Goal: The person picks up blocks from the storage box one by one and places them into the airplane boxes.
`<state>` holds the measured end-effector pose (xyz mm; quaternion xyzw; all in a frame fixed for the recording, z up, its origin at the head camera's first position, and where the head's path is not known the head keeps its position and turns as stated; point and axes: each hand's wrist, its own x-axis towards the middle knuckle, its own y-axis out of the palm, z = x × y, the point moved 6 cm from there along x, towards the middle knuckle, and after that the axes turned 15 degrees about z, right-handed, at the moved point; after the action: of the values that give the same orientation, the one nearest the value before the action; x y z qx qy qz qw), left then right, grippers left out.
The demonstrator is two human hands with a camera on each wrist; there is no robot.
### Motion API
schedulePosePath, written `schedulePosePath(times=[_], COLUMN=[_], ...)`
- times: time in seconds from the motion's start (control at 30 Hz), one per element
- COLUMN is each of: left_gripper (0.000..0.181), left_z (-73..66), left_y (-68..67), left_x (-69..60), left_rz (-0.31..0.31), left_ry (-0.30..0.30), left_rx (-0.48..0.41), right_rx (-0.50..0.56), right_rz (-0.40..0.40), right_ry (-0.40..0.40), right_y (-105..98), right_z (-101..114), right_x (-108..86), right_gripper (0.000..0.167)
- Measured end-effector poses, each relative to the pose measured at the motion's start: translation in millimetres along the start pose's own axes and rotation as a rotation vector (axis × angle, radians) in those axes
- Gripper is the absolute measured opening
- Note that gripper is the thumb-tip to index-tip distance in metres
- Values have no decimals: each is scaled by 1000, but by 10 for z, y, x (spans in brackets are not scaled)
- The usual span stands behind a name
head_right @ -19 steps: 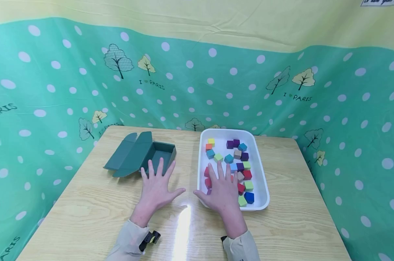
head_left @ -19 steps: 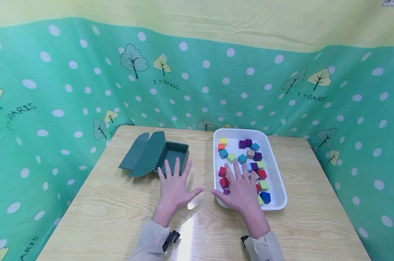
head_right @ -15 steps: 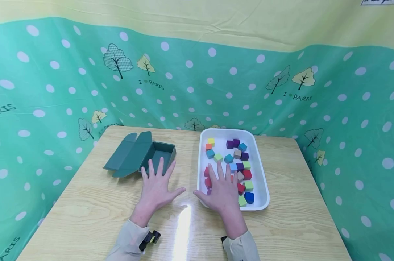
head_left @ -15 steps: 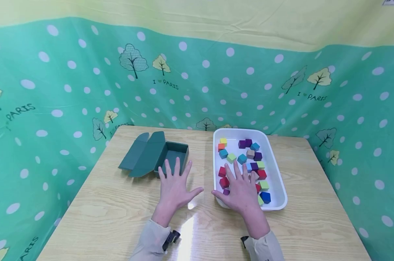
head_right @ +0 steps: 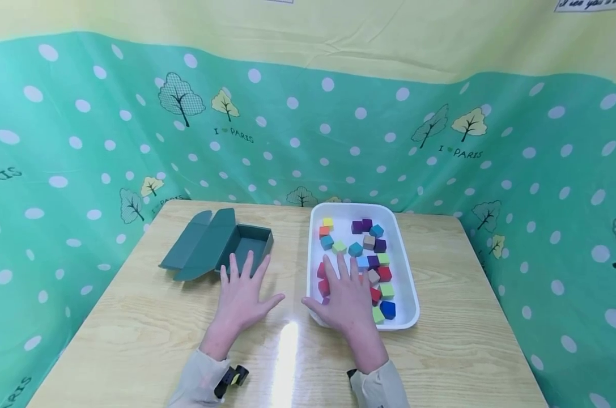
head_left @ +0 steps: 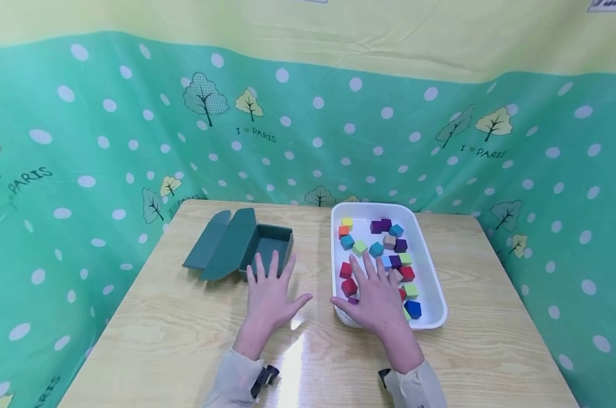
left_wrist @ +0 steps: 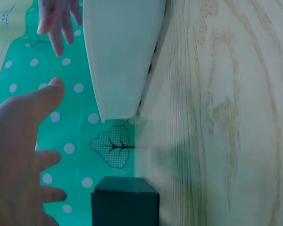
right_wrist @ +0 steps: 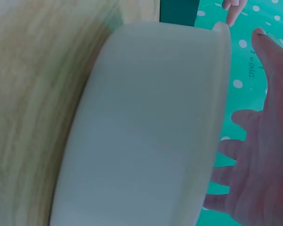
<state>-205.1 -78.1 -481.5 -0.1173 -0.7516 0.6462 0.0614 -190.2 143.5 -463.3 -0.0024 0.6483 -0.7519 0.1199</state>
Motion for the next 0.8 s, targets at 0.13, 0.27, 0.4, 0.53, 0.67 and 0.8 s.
schedulePosePath(times=[0.13, 0.27, 0.4, 0.53, 0.67, 0.8], left_gripper=[81, 58, 37, 23, 14, 11], left_z=[14, 8, -2, -8, 29, 112], left_y=[-48, -97, -117, -122, -93, -36], left_x=[-36, -40, -66, -117, -175, -244], left_rz=[-83, -174, -253, -335, -383, -382], left_ry=[44, 101, 155, 226, 273, 272], left_rx=[-36, -47, -68, -112, -139, -142], right_rx=[9, 43, 98, 121, 112, 118], right_rz=[-4, -19, -5, -62, -144, -166], right_ry=[-6, 5, 11, -20, -79, -126], right_y=[-63, -163, -249, -405, -644, -902], right_z=[-2, -25, -60, -87, -79, -55], right_x=[7, 13, 7, -20, -80, -130], right_gripper=[108, 104, 95, 74, 55, 46])
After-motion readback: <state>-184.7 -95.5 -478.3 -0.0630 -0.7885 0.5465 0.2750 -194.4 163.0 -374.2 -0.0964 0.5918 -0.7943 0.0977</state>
